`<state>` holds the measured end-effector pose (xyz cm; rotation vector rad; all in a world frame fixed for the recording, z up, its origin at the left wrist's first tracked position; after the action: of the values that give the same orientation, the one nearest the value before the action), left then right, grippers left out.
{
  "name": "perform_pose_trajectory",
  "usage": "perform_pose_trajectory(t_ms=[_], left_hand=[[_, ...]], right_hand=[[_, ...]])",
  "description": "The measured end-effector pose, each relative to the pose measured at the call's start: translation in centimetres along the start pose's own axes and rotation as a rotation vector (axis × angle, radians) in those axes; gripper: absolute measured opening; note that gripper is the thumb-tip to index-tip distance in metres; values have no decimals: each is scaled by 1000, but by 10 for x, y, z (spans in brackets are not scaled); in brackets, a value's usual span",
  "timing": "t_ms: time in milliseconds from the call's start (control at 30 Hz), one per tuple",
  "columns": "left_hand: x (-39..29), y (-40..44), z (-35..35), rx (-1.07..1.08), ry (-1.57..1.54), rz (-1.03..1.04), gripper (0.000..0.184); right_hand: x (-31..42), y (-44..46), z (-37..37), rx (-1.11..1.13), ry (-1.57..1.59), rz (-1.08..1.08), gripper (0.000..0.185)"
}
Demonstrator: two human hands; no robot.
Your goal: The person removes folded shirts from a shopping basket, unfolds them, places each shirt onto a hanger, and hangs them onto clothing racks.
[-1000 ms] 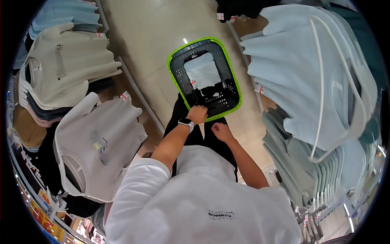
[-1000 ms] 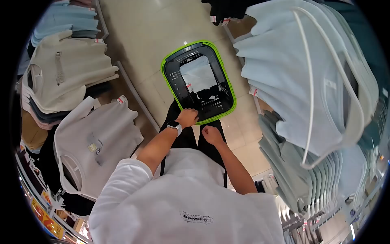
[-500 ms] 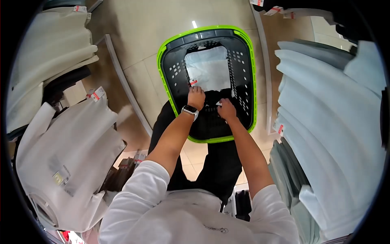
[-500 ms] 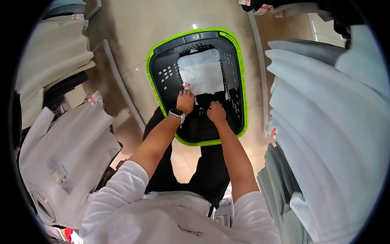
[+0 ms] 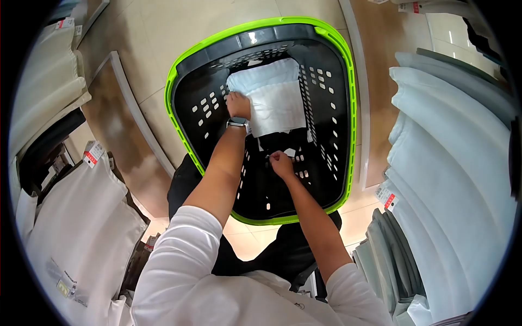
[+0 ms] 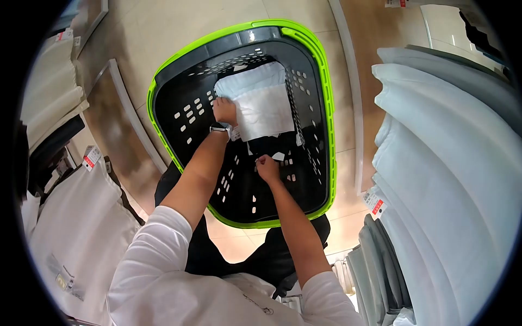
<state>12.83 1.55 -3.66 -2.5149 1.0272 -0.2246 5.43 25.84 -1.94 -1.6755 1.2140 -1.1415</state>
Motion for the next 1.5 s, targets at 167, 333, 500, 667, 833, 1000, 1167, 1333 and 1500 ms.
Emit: perform_pose_trajectory(t_ms=[167,333,500,667,833,1000,1167,1333,1500], left_hand=[[-20,-20,-19,145,-131,85,21],[-83,-95,-133,-62,-445,74,37],[-155,-202,-269,-293,-881,301,16],[-176,-294,-399,-309,-938,606,14],[-141,-339,-493,-113,-1136,775,14],[-2,-327,-598,-710,-921,310,26],[34,-288,-527,-154,-1530,26,44],[-11,-299,-549,358,-2300,2,35],[-45,-331,-588,546,-2325,97,39]], right_hand=[[-5,-5,0,252,291,149,19],[16,-66,-35,385,859,396,46],[82,-173,-87,637,1278,270,51],[141,-294,-129,693,1377,94,50],[182,-407,-158,645,1437,-53,49],[208,-495,-161,575,1533,-166,49],[238,-516,-171,488,1624,-256,48],[242,-531,-184,432,1678,-322,47],[224,-547,-189,414,1715,-374,46]])
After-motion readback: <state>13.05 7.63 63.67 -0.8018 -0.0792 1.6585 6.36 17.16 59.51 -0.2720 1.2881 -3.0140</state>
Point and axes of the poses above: each hand's wrist, its own y-axis towards the middle knuckle, its own z-axis out of the palm, x = y × z, the point moved 8 cm from there along y, towards the middle knuckle, and after that the axes turned 13 degrees about z, right-handed, at the moved point
